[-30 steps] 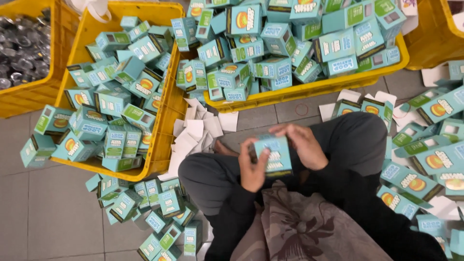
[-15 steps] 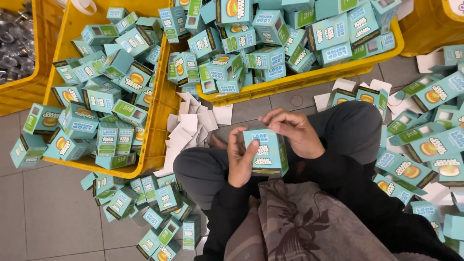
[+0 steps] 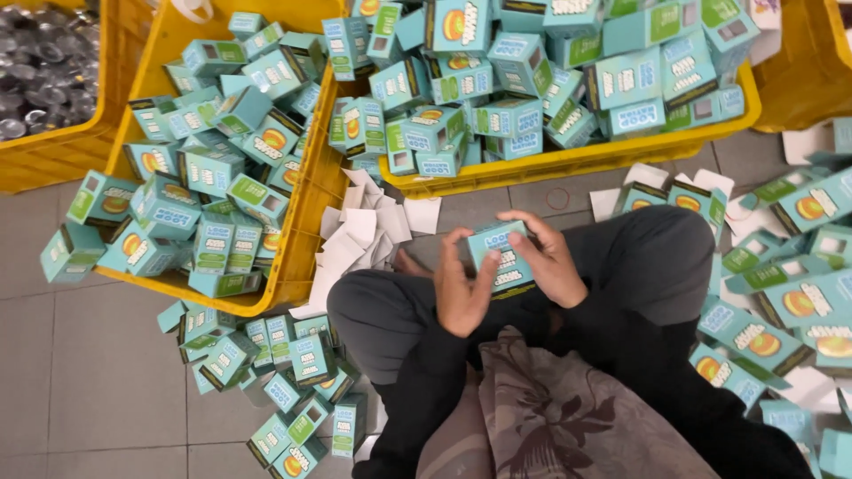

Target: Folding flat cardboard templates into small rectangular boxes

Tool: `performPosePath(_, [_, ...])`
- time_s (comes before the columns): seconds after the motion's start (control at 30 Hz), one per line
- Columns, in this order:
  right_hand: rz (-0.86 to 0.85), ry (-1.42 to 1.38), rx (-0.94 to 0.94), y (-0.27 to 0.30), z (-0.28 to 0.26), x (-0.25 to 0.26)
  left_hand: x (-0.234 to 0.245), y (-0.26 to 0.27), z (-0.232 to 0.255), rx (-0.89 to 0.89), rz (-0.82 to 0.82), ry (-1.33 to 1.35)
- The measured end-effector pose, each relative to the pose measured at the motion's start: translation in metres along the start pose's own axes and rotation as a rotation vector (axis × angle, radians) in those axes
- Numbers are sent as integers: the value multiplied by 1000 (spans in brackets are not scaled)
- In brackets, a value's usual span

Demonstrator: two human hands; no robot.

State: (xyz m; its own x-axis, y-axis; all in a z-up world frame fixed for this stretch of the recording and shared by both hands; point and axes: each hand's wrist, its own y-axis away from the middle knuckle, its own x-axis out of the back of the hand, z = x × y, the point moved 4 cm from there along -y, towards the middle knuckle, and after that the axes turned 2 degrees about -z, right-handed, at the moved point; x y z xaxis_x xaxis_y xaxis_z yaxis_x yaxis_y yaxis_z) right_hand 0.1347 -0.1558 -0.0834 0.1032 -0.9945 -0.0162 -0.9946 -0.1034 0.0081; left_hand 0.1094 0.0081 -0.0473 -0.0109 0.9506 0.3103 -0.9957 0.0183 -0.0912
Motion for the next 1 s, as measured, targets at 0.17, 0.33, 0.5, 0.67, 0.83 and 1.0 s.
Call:
performPosePath(0.17, [-22,-103,-269,-3,48,8,-12,1,-42,238,-243,72])
performPosePath(0.33, [-115,-25,-486,2,122,44,27,-46,-168,562,-52,240])
performPosePath(0.5, [-124,-34,-461,16,182,73,223,-224,-268,485,441,-12])
performPosePath(0.67, [-165,-22,-447,16,189,69,337,-272,-131,195,743,578])
performPosePath(0.83, [-179,-13,-416,18,183,74,293,-235,-126,153,605,359])
performPosePath(1.0, [40,274,-67,20,86,121,184,-164,-197,27,341,334])
